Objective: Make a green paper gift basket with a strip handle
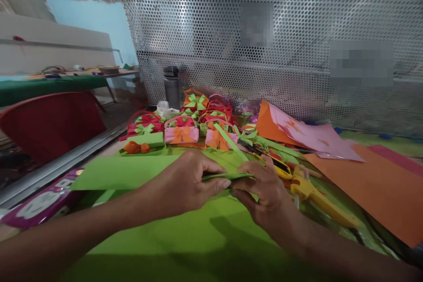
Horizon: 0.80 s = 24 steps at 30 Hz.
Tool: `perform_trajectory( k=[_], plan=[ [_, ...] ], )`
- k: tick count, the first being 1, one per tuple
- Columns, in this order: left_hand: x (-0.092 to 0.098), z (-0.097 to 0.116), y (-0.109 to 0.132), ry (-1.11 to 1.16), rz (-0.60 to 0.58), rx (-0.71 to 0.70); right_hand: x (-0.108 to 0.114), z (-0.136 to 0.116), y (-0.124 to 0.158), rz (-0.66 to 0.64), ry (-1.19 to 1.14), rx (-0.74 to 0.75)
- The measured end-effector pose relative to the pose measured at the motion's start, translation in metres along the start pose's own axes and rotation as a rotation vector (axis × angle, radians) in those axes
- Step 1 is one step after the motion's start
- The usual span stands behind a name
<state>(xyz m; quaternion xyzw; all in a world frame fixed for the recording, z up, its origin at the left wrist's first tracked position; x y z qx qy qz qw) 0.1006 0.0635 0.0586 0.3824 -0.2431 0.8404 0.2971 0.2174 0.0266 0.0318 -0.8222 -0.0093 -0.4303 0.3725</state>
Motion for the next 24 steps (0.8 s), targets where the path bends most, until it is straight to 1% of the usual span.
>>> perform_trajectory(
  k=[2, 5, 10, 14, 18, 24],
  plan=[
    [-0.004, -0.002, -0.004, -0.051, -0.028, 0.02, 0.0, 0.0, 0.0, 0.002, 0.007, 0.003],
    [-0.003, -0.002, -0.006, -0.092, 0.015, 0.032, 0.001, -0.001, -0.001, 0.01, 0.006, 0.017],
    [-0.004, -0.003, -0.004, -0.053, 0.033, 0.056, 0.003, -0.002, -0.001, 0.024, -0.03, 0.012],
    [-0.003, 0.004, -0.003, -0.098, 0.095, 0.015, 0.003, -0.003, 0.001, 0.043, -0.101, 0.001],
    [0.0, 0.011, -0.001, -0.165, 0.161, -0.029, 0.004, -0.001, 0.003, 0.075, -0.123, 0.006],
    [-0.002, 0.014, 0.004, -0.193, 0.172, -0.079, 0.006, -0.002, 0.003, 0.118, -0.098, 0.047]
  ],
)
Point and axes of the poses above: each hand's wrist, its own y-axis away from the middle knuckle, its own x-axis out of the back of the hand, z = x × y, the point moved 7 cm from there along -y, towards the middle knuckle, and after that the axes turned 2 degrees about -y, right-handed, at the moved point
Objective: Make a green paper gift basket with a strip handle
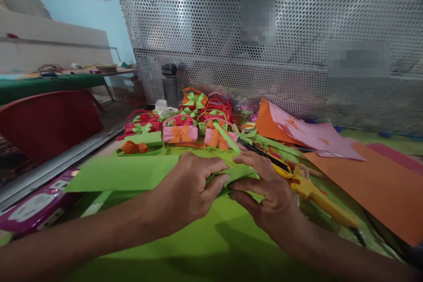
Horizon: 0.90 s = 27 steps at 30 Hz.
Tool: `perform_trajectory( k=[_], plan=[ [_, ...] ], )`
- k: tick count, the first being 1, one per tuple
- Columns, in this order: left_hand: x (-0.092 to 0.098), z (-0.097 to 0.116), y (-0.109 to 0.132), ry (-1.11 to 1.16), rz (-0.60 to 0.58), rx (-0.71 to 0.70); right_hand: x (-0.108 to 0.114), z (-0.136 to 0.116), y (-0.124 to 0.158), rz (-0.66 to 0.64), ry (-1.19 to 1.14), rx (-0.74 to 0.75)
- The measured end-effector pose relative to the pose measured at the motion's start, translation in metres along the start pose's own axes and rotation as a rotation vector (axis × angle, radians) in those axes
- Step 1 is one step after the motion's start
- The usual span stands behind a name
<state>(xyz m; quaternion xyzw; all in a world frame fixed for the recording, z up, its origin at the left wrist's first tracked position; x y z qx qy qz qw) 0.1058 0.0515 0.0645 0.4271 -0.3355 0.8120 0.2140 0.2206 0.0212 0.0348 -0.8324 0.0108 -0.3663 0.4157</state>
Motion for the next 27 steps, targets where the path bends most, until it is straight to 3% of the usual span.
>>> perform_trajectory(
  k=[9, 16, 27],
  plan=[
    [0.0019, 0.0056, 0.0013, 0.025, 0.026, -0.033, 0.0026, -0.0013, -0.0003, -0.016, 0.083, 0.085],
    [0.0018, 0.0072, 0.0045, 0.03, 0.0, -0.029, 0.0008, -0.0033, 0.0004, -0.103, 0.132, 0.059],
    [-0.0039, 0.0051, 0.0037, 0.034, -0.046, 0.002, 0.0032, -0.0052, -0.0013, -0.054, 0.163, 0.037]
  ],
)
Point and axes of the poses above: each hand's wrist, its own y-axis away from the middle knuckle, its own x-axis out of the back of the hand, z = x × y, the point moved 7 cm from there along -y, towards the middle knuckle, and after that the axes turned 2 degrees about -y, right-handed, at the moved point
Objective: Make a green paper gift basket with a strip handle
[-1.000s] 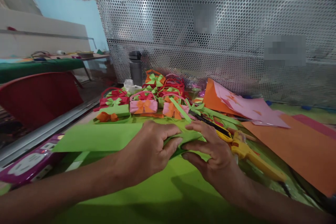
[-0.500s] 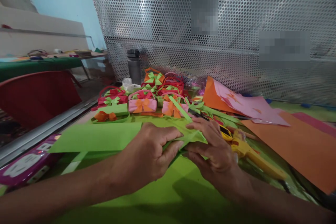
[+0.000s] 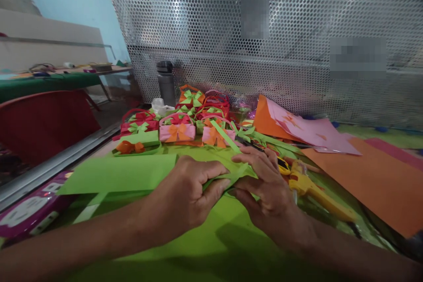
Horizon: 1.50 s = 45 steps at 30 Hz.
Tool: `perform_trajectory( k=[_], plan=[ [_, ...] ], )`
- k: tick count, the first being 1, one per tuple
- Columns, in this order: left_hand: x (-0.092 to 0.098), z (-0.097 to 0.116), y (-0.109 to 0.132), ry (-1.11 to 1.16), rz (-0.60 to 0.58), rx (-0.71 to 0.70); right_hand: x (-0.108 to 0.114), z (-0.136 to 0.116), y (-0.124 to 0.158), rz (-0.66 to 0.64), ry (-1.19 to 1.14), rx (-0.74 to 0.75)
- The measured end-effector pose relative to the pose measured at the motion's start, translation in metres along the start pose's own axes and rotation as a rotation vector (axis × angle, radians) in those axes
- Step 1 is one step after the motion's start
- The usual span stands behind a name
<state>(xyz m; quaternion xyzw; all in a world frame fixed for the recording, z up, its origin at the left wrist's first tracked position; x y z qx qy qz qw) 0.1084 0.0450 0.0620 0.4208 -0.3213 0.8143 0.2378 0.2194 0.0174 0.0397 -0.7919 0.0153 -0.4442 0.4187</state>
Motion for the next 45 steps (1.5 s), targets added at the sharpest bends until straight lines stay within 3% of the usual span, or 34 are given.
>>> perform_trajectory(
  k=[10, 19, 26, 32, 37, 40, 45],
  plan=[
    [-0.002, -0.003, 0.001, -0.045, 0.013, -0.014, 0.005, 0.01, -0.004, 0.112, -0.164, -0.094],
    [0.0, 0.0, 0.0, -0.058, 0.016, -0.04, 0.006, 0.017, -0.006, 0.135, -0.313, -0.191],
    [0.001, 0.001, 0.004, -0.057, 0.141, -0.061, 0.002, 0.018, -0.003, 0.096, -0.226, -0.227],
    [0.004, -0.005, -0.001, -0.041, 0.221, 0.033, 0.001, 0.019, -0.002, 0.106, -0.244, -0.276],
    [0.015, -0.011, -0.004, -0.016, 0.277, 0.065, 0.006, 0.034, 0.002, 0.214, -0.386, -0.509],
    [0.017, -0.016, -0.005, 0.005, 0.273, 0.101, 0.002, 0.04, 0.002, 0.17, -0.511, -0.581],
    [0.013, -0.018, -0.006, -0.006, 0.22, 0.142, -0.001, 0.041, -0.001, 0.11, -0.54, -0.56]
  ],
)
Point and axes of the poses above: each hand's wrist, its own y-axis away from the middle knuckle, its own x-axis out of the back of the hand, z = x × y, the point moved 7 cm from there along -y, towards the middle knuckle, and after that the axes turned 2 degrees about -y, right-handed, at the moved point
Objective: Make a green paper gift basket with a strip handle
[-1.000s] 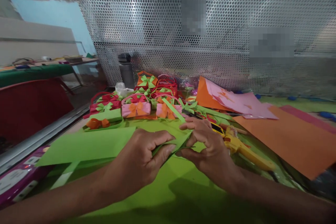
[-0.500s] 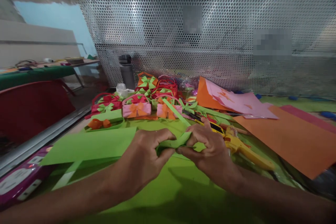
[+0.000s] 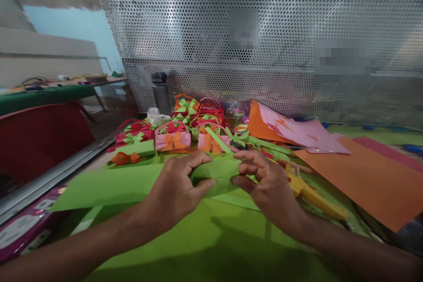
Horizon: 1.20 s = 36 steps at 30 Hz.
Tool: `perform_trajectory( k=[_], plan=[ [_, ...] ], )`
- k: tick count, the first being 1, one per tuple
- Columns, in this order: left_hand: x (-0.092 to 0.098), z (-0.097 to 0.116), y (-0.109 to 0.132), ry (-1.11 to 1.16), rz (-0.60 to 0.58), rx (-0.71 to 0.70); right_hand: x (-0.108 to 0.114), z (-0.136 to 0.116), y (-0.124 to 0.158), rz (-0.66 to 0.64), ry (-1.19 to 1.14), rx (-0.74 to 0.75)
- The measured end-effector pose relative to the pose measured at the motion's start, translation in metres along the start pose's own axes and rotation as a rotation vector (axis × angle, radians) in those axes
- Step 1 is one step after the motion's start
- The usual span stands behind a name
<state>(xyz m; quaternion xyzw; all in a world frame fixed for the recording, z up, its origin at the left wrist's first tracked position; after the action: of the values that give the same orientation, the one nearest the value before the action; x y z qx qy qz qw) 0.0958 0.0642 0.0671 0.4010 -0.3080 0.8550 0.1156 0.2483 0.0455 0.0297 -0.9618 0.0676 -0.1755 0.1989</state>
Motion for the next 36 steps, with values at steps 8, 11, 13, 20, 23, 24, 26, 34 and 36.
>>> perform_trajectory(
  k=[8, 11, 13, 20, 23, 24, 26, 34, 36],
  plan=[
    [-0.019, 0.016, 0.01, -0.006, -0.06, -0.228, -0.016, -0.013, 0.005, -0.239, 0.25, 0.15],
    [-0.021, 0.019, 0.013, 0.001, -0.036, -0.297, -0.016, -0.013, 0.008, -0.235, 0.323, 0.236],
    [-0.015, 0.02, 0.013, 0.011, 0.019, -0.331, -0.013, -0.014, 0.006, -0.197, 0.302, 0.257],
    [0.027, 0.003, 0.019, -0.066, 0.379, -0.382, 0.006, -0.025, -0.002, -0.033, 0.099, 0.316],
    [0.02, -0.015, 0.016, 0.099, 0.338, -0.299, 0.01, -0.028, -0.002, -0.001, 0.098, 0.383],
    [0.011, -0.024, 0.011, 0.176, 0.239, -0.202, 0.01, -0.029, -0.001, -0.003, 0.103, 0.413],
    [-0.008, -0.037, 0.006, 0.357, 0.072, -0.013, 0.012, -0.029, -0.001, -0.006, 0.086, 0.463],
    [-0.066, -0.049, 0.025, 1.129, -0.253, 0.573, 0.006, -0.012, -0.001, 0.006, -0.165, 0.261],
    [-0.071, -0.043, 0.027, 1.255, -0.26, 0.573, 0.001, -0.005, 0.0, 0.013, -0.211, 0.162]
  ],
)
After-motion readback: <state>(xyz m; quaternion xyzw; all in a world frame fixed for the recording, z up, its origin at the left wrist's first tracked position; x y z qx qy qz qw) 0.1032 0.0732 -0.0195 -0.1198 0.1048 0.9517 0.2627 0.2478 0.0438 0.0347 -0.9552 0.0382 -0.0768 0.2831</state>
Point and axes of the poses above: each hand's wrist, its own y-axis away from the middle knuckle, its own x-axis out of the back of the hand, z = x × y, the point moved 7 cm from there along -y, towards the middle knuckle, and after that the axes turned 2 degrees about -y, right-handed, at the moved point
